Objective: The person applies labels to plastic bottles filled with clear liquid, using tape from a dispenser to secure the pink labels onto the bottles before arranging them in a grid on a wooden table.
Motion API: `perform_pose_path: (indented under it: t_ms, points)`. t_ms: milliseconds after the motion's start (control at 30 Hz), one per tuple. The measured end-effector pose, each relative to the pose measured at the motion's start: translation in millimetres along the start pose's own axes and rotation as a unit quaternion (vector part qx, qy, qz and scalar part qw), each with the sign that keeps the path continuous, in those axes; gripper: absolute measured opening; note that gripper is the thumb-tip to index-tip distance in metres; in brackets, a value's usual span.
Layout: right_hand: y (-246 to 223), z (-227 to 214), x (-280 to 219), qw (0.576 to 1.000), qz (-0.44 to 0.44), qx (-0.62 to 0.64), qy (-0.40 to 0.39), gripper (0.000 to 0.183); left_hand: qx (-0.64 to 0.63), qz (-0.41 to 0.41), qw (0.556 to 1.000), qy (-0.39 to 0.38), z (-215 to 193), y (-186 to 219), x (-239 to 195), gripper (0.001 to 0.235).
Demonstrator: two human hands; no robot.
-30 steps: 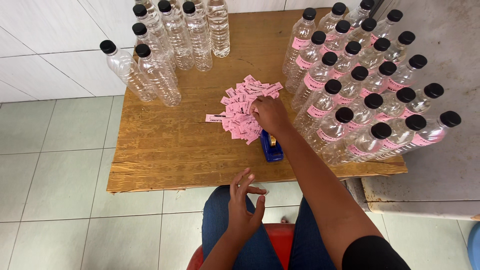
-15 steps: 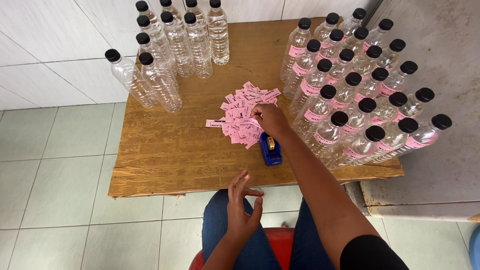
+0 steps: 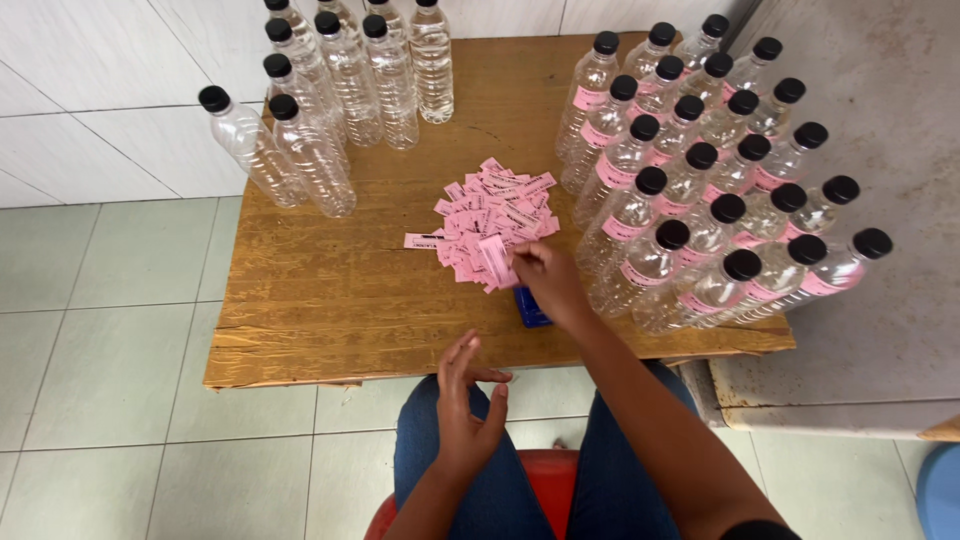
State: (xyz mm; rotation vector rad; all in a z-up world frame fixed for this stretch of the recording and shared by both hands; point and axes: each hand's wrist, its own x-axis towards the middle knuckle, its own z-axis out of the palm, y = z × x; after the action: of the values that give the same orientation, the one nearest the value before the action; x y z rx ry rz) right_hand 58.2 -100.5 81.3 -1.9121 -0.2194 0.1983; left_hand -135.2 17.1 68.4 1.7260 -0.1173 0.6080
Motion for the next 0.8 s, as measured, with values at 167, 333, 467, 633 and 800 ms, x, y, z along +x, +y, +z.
perform_pose_path:
  t_ms: [167, 333, 467, 633, 800]
  points:
    - [19.7, -14.7, -81.3, 0.992, 0.086, 0.094, 0.0, 0.019, -0.037, 0.008, 0.999, -0.032, 1.9, 25.8, 0.7, 0.055]
    - [13.4, -33.5, -134.7, 0.972, 0.14, 0.189, -0.011, 0.021, -0.084, -0.015, 0.989, -0.117, 7.1, 60.8, -2.5, 0.053]
    - [-3.8, -52.0, -164.8, 0.966, 0.124, 0.227, -0.002, 0.021, -0.099, -0.042, 0.981, -0.16, 16.0, 77.6, -3.6, 0.055]
    - [-6.8, -66.8, -186.2, 0.962, 0.142, 0.234, 0.001, 0.022, -0.057, -0.037, 0.976, -0.207, 28.4, 92.7, 2.5, 0.06]
    - [-21.2, -75.8, -193.5, 0.959, 0.148, 0.242, 0.004, 0.022, -0.027, -0.026, 0.979, -0.2, 35.8, 98.2, 6.1, 0.062]
